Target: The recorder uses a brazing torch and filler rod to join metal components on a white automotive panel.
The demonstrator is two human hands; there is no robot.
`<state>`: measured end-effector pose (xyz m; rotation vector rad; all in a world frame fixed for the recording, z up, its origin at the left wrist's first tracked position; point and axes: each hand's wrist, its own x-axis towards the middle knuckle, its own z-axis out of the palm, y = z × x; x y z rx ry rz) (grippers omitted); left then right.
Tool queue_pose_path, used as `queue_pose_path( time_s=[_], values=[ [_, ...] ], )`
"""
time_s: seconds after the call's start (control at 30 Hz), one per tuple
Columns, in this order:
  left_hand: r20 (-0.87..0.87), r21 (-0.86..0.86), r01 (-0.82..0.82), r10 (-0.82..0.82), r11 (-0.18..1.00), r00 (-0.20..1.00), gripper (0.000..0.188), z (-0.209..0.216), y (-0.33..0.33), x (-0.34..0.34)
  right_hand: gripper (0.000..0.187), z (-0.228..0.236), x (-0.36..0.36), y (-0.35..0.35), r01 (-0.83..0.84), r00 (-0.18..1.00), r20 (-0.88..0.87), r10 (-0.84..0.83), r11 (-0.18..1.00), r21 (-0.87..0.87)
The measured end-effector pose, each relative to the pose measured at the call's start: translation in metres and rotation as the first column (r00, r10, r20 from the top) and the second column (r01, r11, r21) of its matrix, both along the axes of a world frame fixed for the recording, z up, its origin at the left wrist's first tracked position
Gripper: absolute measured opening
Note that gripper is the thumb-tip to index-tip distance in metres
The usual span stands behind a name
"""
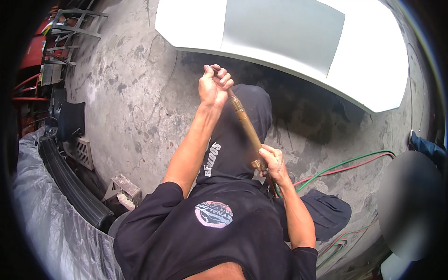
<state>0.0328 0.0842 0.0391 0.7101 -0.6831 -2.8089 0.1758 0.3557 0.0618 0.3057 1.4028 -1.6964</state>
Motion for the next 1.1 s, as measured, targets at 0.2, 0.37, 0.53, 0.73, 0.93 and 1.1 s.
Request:
queue_pose_path(
  time_s=[0.2, 0.37, 0.53, 0.73, 0.93, 1.1],
  values=[
    [0.033, 0.017, -0.010, 0.009, 1.000, 0.999, 0.042, -0.009, -0.004, 0.005, 0.043, -0.005, 0.009, -0.003, -0.037, 0.999, 0.008, 0.037, 0.998, -0.043],
    [0.006, 0.023, 0.016, -0.016, 1.000, 1.000, 0.042, -0.016, -0.007, 0.005, 0.046, -0.005, 0.007, -0.005, 0.015, 0.996, 0.093, -0.005, 0.995, -0.100],
    [0.029, -0.157, 0.272, -0.270, 0.950, 0.962, 0.042, -0.044, -0.054, 0.005, 0.062, 0.021, -0.028, 0.011, -0.091, 0.996, -0.028, 0.090, 0.995, -0.040],
    [0.348, -0.917, 0.297, 0.171, 0.266, 0.922, 0.022, -0.143, -0.121, 0.065, 0.074, 0.069, -0.067, 0.035, -0.031, 0.966, -0.254, 0.046, 0.998, 0.060],
    [0.431, -0.791, 0.225, -0.257, -0.568, 0.865, 0.028, -0.215, -0.030, 0.187, 0.080, 0.092, -0.078, 0.059, 0.174, 0.900, -0.422, -0.106, 0.977, 0.127],
    [0.395, -0.845, 0.241, -0.252, -0.476, 0.883, 0.026, -0.231, 0.008, 0.169, 0.099, 0.097, -0.066, 0.058, 0.282, 0.836, -0.516, -0.190, 0.954, 0.105]
  ],
)
